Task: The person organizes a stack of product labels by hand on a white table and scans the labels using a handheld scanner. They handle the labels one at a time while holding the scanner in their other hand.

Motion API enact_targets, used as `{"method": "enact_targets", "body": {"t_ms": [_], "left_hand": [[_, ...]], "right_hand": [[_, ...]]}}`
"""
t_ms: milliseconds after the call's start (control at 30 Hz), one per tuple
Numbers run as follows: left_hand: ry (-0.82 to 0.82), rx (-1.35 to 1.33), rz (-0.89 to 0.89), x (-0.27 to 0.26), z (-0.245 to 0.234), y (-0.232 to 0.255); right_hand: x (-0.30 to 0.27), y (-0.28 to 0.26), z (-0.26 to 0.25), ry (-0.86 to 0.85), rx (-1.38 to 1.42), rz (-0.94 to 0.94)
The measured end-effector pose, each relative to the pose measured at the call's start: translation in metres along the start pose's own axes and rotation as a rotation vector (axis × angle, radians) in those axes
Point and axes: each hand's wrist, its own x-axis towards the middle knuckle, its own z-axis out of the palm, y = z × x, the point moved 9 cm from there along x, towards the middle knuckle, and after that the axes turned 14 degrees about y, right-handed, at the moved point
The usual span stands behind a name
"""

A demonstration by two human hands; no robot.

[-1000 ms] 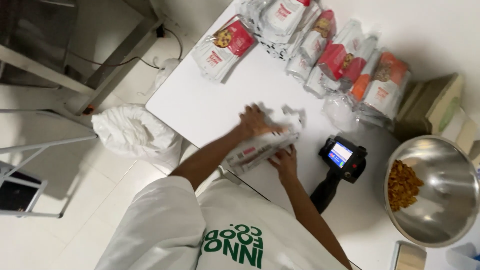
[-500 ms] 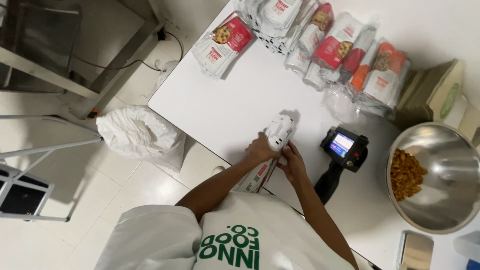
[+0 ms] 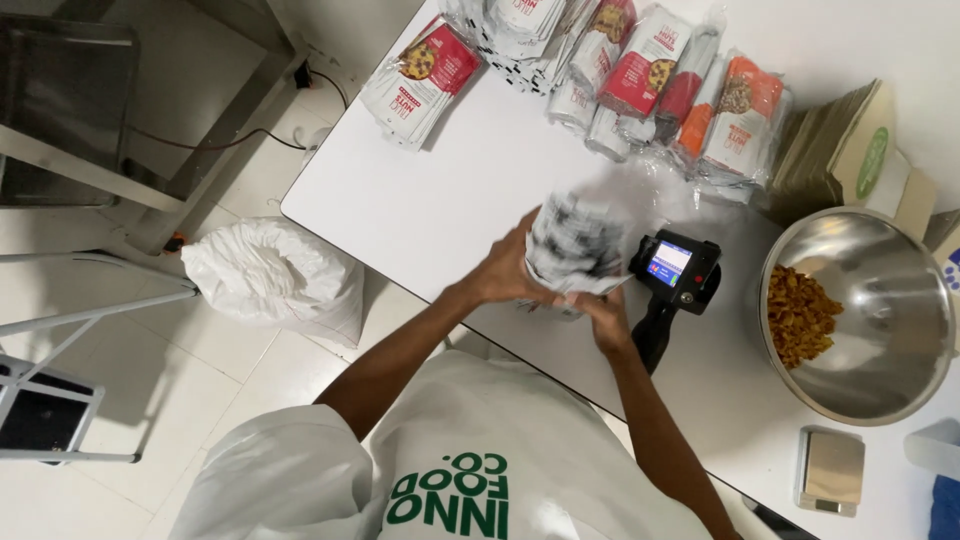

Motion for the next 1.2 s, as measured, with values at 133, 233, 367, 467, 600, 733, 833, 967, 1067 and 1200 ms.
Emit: {"method": "enact_targets", "body": {"t_ms": [133, 233, 367, 467, 600, 733, 833, 967, 1067, 1200], "left_hand": [[-0.028, 0.139, -0.028, -0.017, 0.028, -0.053], [0.102, -0.006, 0.115, -0.009, 0.034, -0.088], [0.167, 0.080, 0.408, -0.007, 0.014, -0.046], [0.067, 0.248, 0.745, -0.034, 0.031, -0.008], [-0.206, 0.243, 0.885, -0.078, 0.048, 0.035], [-0.289, -0.253, 0.529, -0.042, 0.013, 0.067], [0.013, -0.003, 0.293, 0.008, -0.017, 0.067], [-0.311, 0.000, -0.108, -0.005, 0.021, 0.082], [-0.355, -0.119, -0.151, -0.008, 0.024, 0.097], [0.016, -0.479, -0.279, 0.016, 0.007, 0.008]], "right_hand": [[-0.027, 0.002, 0.017, -0.004, 0.039, 0.009], [-0.035, 0.003, 0.006, 0.040, -0.171, 0.173], [-0.060, -0.022, 0.000, 0.318, -0.071, 0.681], [-0.035, 0.061, -0.038, 0.384, 0.270, 0.892], [-0.033, 0.123, -0.067, 0.215, 0.209, 0.934], [-0.047, 0.086, -0.040, 0.156, 0.288, 0.841], [-0.041, 0.156, -0.082, 0.087, 0.247, 0.821], [-0.041, 0.144, -0.076, 0.101, 0.256, 0.853], [-0.036, 0.153, -0.084, 0.142, 0.260, 0.859], [-0.030, 0.143, -0.089, 0.217, 0.335, 0.806]]}}
